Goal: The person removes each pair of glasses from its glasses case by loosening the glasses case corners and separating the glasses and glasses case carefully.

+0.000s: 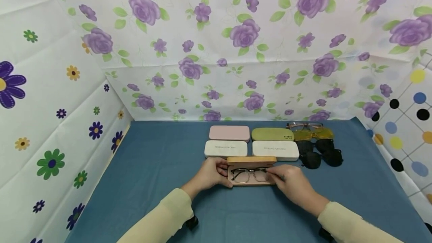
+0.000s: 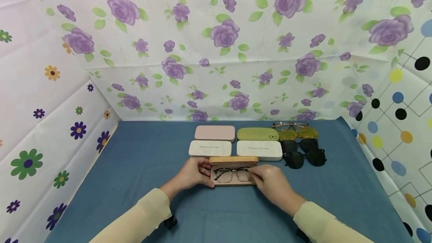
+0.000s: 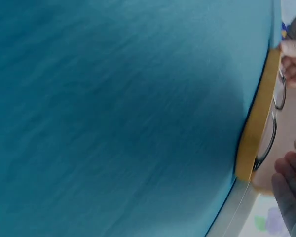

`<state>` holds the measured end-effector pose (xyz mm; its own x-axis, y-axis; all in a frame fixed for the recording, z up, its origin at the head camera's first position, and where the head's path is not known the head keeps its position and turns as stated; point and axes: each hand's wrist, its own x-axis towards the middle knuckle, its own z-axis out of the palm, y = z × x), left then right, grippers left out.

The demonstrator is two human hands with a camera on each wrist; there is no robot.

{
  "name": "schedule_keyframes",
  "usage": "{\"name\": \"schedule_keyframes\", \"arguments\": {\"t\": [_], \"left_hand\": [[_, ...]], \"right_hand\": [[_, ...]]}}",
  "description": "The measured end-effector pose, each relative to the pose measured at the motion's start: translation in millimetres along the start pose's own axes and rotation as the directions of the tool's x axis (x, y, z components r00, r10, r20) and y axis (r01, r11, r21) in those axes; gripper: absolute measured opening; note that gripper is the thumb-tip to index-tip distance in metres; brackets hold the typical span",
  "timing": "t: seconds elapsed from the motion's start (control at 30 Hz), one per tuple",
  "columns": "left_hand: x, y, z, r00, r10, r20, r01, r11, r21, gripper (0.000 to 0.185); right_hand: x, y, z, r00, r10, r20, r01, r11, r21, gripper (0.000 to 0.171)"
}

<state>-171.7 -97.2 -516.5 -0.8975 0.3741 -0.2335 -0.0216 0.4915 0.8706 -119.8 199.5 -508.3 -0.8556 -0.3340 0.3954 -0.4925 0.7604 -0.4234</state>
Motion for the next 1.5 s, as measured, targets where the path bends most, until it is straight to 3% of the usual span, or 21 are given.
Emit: {"name": "schedule_keyframes", "arguments": {"t": [0.1, 0.23, 0.77, 1.5], "left_hand": [[-0.5, 0.8, -0.5, 1.0, 0.001, -0.001, -0.001, 1.0, -0.003, 0.071], [-0.7, 0.4, -0.5, 1.0, 0.0, -0.004, 0.0, 1.0, -0.003, 0.071], [-2.5, 4.2, -1.1, 1.0, 0.011, 0.003, -0.011, 1.0, -0.014, 0.069], [-2.1, -0.1, 0.3, 1.0, 0.02, -0.007, -0.02, 1.0, 0.003, 0.069]], "right_hand": [[6, -8, 6, 0.992, -0.124, 0.002, 0.124, 0.992, -0.019, 0.024], [14, -14, 16, 0.983, -0.178, 0.039, 0.18, 0.983, -0.045, 0.024], [24, -19, 41, 0.989, -0.14, 0.055, 0.149, 0.962, -0.23, 0.025], [23, -19, 46, 0.992, -0.114, 0.045, 0.121, 0.971, -0.206, 0.011]]}}
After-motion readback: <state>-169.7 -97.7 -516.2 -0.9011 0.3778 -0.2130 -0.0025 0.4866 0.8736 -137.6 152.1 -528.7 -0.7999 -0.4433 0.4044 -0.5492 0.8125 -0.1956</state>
